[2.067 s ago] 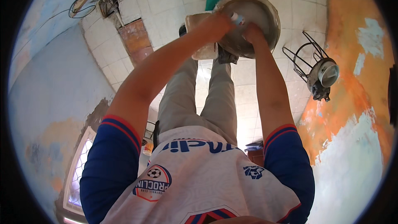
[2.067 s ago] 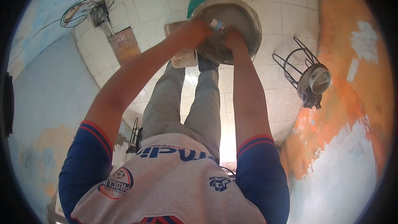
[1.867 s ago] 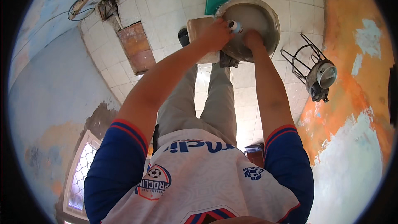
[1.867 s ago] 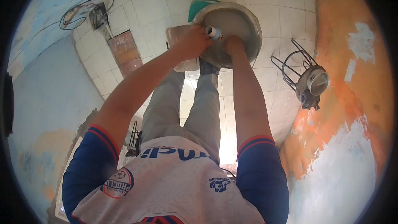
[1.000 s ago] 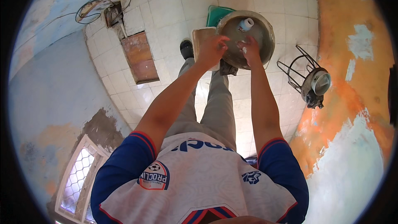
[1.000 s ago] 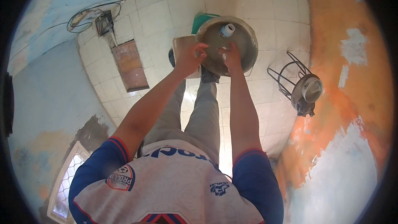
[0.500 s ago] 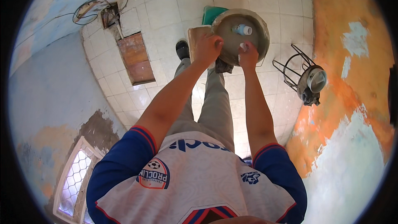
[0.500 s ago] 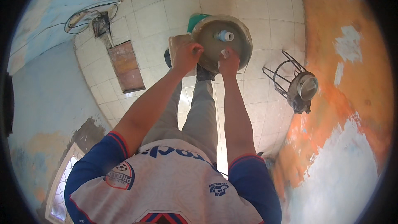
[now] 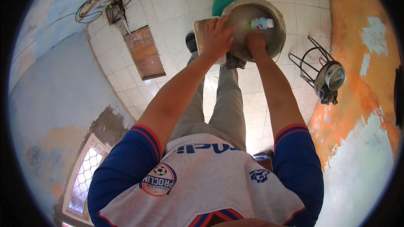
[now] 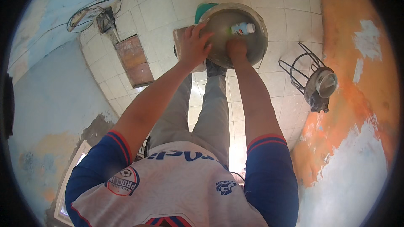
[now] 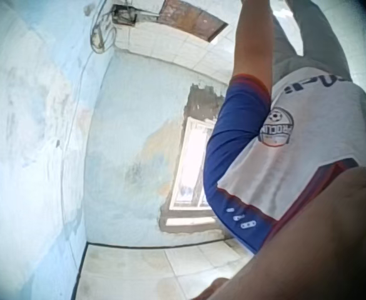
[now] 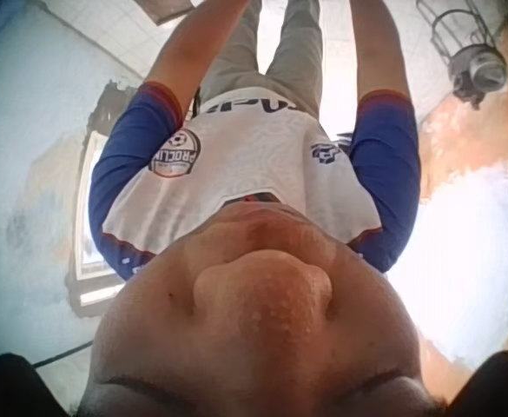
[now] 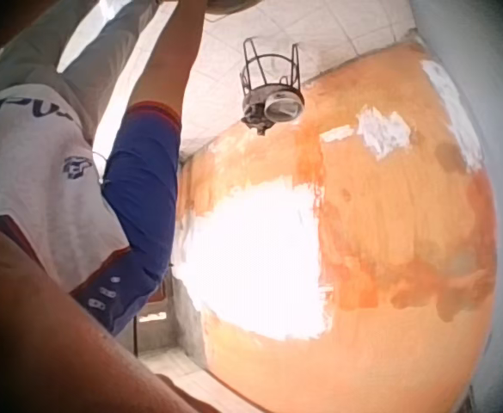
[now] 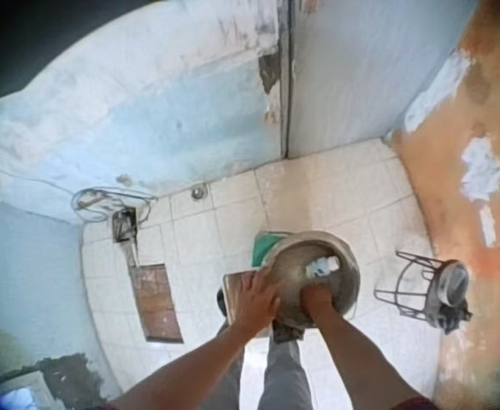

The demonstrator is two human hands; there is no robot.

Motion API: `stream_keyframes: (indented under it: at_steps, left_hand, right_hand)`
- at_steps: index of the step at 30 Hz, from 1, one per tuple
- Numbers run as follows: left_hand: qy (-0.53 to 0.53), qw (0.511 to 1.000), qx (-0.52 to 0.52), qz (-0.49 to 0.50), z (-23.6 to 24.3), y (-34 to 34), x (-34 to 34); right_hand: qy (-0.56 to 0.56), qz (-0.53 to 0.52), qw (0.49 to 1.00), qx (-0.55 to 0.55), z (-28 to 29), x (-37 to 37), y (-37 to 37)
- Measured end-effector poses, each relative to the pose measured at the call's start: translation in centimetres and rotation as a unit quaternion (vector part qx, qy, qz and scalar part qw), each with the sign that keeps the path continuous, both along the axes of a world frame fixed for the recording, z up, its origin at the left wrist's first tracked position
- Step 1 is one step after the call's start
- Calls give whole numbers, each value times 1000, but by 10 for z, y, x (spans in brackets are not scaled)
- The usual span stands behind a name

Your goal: The person applies plaster to a ceiling using a scraper. They scoop the material from a small container and spread it across the surface before rinsing their hands in a bucket of water.

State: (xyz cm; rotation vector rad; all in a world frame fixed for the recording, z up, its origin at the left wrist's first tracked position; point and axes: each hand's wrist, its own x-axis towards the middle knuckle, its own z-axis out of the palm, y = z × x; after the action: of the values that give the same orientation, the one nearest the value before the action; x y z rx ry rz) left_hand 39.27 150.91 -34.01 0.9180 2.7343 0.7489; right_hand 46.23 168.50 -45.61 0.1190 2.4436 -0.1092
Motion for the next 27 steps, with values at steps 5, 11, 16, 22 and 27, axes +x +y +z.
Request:
stream_keyframes:
  at_steps: [5,11,16,22,27]
  left_hand:
    - [8,1000,-28,-9,-7,6,0]
    - [19,1000,-12,-5,-9,-1,0]
    - [-7,994,64,85,11,-22,-6]
    - [-216,836,139,485,-75,-128,-7]
    - [-500,640,261,521,-77,-128,-7]
  right_hand:
    - [43,8,999,-3,2,0,-2]
    - [223,147,963,-38,47,17,3]
    - [221,-38,962,-158,105,11,3]
    - [255,-360,847,-297,119,16,-19]
    - [234,-491,766,-342,125,9,-44]
